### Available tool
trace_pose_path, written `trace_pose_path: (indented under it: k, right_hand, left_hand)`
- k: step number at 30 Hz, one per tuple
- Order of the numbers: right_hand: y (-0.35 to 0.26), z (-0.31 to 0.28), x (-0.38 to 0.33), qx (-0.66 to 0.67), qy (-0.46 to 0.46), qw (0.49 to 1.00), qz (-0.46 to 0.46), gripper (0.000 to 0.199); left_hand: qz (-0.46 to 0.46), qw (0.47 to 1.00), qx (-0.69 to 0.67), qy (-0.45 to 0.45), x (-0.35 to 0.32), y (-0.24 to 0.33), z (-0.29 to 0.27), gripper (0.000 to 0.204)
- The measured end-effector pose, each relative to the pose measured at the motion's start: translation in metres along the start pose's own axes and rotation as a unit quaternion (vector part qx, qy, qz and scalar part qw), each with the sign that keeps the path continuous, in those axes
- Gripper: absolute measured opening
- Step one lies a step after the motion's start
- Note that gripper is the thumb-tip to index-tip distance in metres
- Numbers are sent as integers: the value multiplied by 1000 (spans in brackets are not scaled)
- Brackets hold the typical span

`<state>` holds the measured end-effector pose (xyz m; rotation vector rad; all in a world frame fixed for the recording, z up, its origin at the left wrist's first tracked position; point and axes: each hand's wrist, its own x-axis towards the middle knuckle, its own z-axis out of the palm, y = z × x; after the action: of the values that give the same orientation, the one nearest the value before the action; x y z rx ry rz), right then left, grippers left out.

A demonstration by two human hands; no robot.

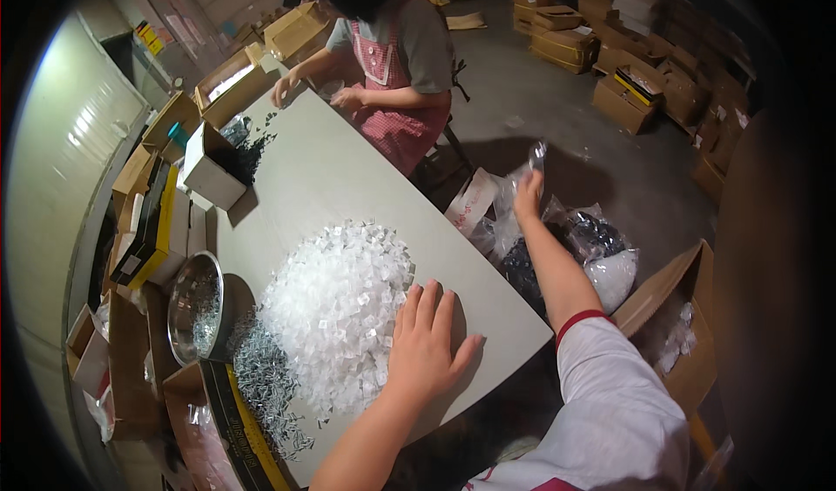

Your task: The person sorts small metal parts and plastic spacers by hand, placing them into a plastic bag.

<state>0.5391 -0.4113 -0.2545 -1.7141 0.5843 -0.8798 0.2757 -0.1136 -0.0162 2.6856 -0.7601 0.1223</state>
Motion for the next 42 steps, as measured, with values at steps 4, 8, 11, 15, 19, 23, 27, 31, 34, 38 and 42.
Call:
trace_pose_path:
  k: [4,8,11,15,19,23,27,31,34,38,42]
  right_hand:
    - [137,-46,-10,-54,-56,966,245,43]
    - [143,-14,-26,-320,-232,883,251,46]
    - [142,-14,-20,-278,-125,927,217,43]
    - [102,-8,-41,-117,-75,959,247,42]
    - [69,-39,-54,168,-110,906,374,33]
    - [-5,-114,-56,394,-275,832,277,9]
    - [-153,-198,-98,369,-238,888,139,19]
    - [-237,-213,-170,154,-259,951,-65,8]
    - [-263,-219,-228,47,-357,917,-173,7]
    - [-292,-218,-297,-4,-488,824,-288,14]
    - [-309,-204,-344,28,-570,744,-349,22]
  left_hand:
    - [26,999,-22,-1,14,9,3,69]
    - [4,1000,-12,-9,12,0,-2,69]
    - [18,1000,-20,2,17,5,-1,69]
    - [16,1000,-10,14,12,12,-3,67]
    - [33,998,-33,51,7,8,4,61]
    - [93,988,-76,102,0,9,3,47]
    - [128,979,-56,150,-3,5,12,33]
    - [219,963,-19,153,-28,3,-7,29]
    - [158,965,-37,208,-70,6,-40,30]
    - [-42,958,-18,283,-168,-10,-89,37]
    - [-196,926,37,320,-264,-44,-158,26]
